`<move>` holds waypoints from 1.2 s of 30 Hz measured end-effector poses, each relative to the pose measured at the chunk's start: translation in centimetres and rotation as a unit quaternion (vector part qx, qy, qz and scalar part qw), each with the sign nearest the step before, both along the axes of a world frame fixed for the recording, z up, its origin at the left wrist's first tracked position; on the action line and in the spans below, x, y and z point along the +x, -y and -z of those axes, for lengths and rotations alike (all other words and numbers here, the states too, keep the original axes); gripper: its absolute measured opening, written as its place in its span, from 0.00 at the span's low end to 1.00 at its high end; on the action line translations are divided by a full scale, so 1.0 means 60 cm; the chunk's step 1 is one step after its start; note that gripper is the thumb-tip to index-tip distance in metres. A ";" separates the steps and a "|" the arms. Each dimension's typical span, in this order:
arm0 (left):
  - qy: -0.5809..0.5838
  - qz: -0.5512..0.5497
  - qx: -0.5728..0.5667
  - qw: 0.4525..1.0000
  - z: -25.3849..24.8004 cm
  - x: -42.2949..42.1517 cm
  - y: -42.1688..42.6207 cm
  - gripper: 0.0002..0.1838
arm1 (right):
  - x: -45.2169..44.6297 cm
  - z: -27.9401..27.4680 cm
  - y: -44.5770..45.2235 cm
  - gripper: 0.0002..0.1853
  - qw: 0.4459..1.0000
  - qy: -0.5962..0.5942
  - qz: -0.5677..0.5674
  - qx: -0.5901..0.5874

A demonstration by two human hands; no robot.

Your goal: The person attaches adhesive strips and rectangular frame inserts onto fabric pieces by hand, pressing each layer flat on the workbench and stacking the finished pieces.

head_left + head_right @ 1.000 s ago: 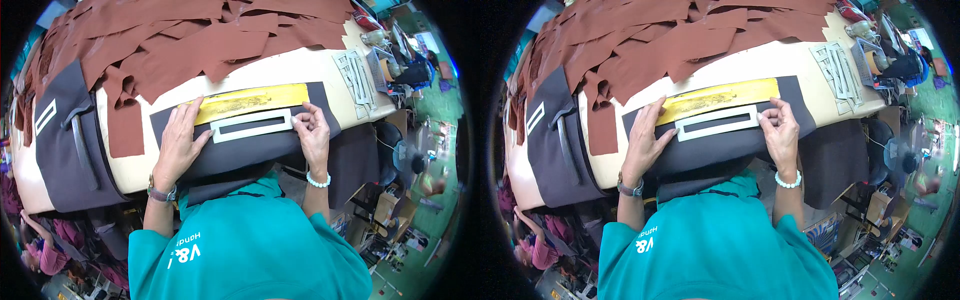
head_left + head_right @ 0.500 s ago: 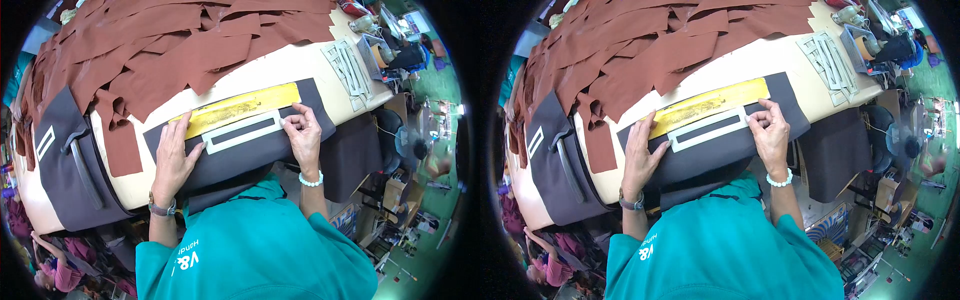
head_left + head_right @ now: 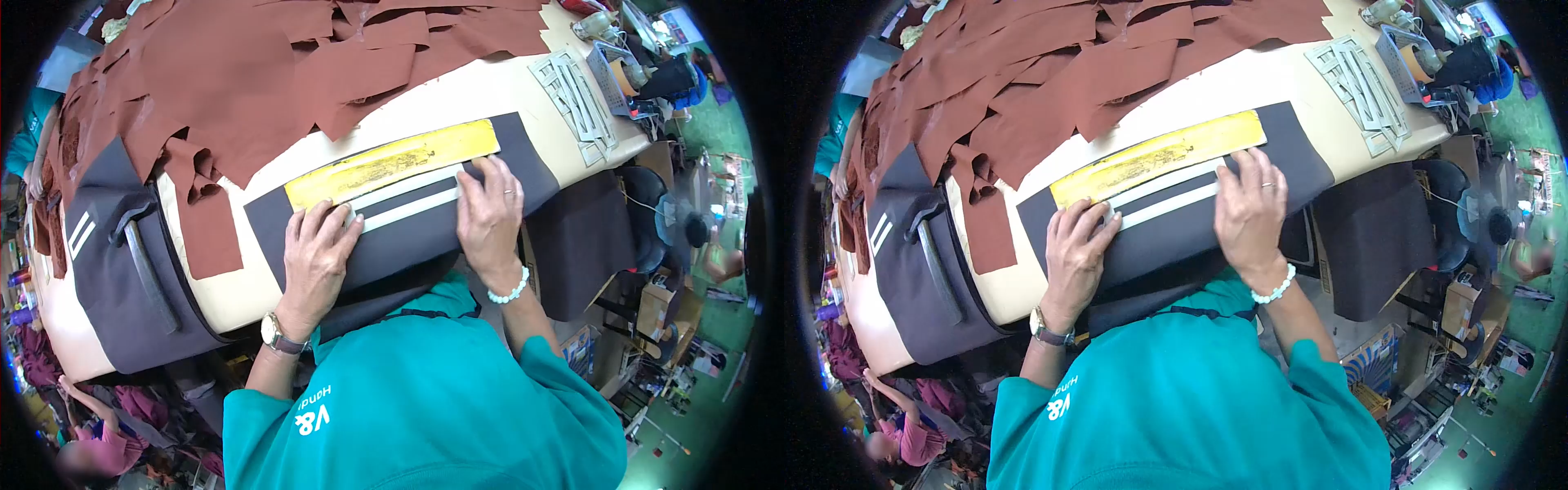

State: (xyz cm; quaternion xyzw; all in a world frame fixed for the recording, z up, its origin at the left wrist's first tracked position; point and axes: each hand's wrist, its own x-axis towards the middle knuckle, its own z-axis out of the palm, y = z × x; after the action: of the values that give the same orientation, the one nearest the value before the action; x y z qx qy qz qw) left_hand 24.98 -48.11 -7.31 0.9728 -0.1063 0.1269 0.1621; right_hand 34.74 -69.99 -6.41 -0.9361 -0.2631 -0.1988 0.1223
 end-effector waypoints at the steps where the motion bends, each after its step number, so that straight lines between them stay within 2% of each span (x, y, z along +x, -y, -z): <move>1: -0.013 -0.009 0.021 1.000 -0.002 -0.008 0.003 0.20 | -0.013 -0.002 -0.014 0.16 0.999 -0.004 -0.037 -0.006; 2: -0.025 -0.016 0.042 0.999 -0.002 -0.015 0.005 0.20 | -0.034 -0.004 -0.037 0.21 0.997 -0.007 -0.072 -0.012; 3: -0.045 -0.018 0.033 0.998 -0.002 -0.022 0.006 0.21 | -0.054 0.006 -0.062 0.30 0.981 -0.103 -0.149 0.065; 5: -0.082 -0.022 0.014 0.996 0.000 -0.031 0.004 0.23 | -0.092 0.027 -0.115 0.41 0.951 -0.166 -0.236 0.109; 6: -0.100 -0.025 0.038 0.994 0.004 -0.031 0.001 0.26 | -0.102 0.041 -0.129 0.46 0.956 -0.168 -0.212 0.115; 10: -0.089 -0.034 0.038 0.995 0.005 -0.037 0.008 0.27 | -0.099 0.056 -0.104 0.54 0.965 -0.165 -0.188 0.082; 17: -0.078 -0.047 0.061 0.994 -0.003 -0.036 0.015 0.25 | -0.063 0.046 -0.040 0.53 0.980 -0.172 -0.090 0.052; 19: -0.077 -0.046 0.058 0.994 -0.003 -0.036 0.016 0.25 | -0.044 0.048 -0.012 0.54 0.993 -0.110 -0.035 -0.014; 21: -0.076 -0.041 0.056 0.995 -0.001 -0.037 0.016 0.25 | -0.030 0.045 0.008 0.55 0.993 -0.113 -0.013 0.038; 25: -0.074 -0.026 0.042 0.996 0.004 -0.038 0.007 0.24 | -0.011 0.033 0.021 0.54 0.994 -0.094 0.041 0.029; 26: -0.075 -0.022 0.034 0.996 0.005 -0.038 0.004 0.24 | -0.008 0.026 0.018 0.50 0.995 -0.078 0.058 0.014; 29: -0.072 -0.007 0.024 0.997 0.008 -0.039 0.002 0.23 | -0.034 0.006 -0.036 0.41 0.999 -0.024 0.033 -0.001; 31: -0.074 -0.011 0.031 0.997 0.004 -0.040 0.002 0.22 | -0.095 0.025 -0.089 0.34 0.988 -0.113 -0.102 0.032; 34: -0.062 -0.018 0.057 0.996 0.000 -0.038 0.004 0.22 | -0.102 0.054 -0.085 0.31 0.972 -0.141 -0.131 0.137; 35: -0.067 -0.023 0.060 0.996 -0.002 -0.043 0.005 0.22 | -0.094 0.052 -0.068 0.30 0.984 -0.104 -0.116 0.088; 36: -0.068 -0.028 0.062 0.995 -0.004 -0.043 0.007 0.22 | -0.087 0.054 -0.051 0.31 0.984 -0.115 -0.108 0.087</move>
State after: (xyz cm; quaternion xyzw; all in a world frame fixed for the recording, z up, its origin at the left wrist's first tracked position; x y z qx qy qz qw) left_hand 22.41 -48.53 -7.08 0.9899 -0.0753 0.0578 0.1049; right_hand 29.54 -66.94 -9.63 -0.9047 -0.3280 -0.0973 0.2538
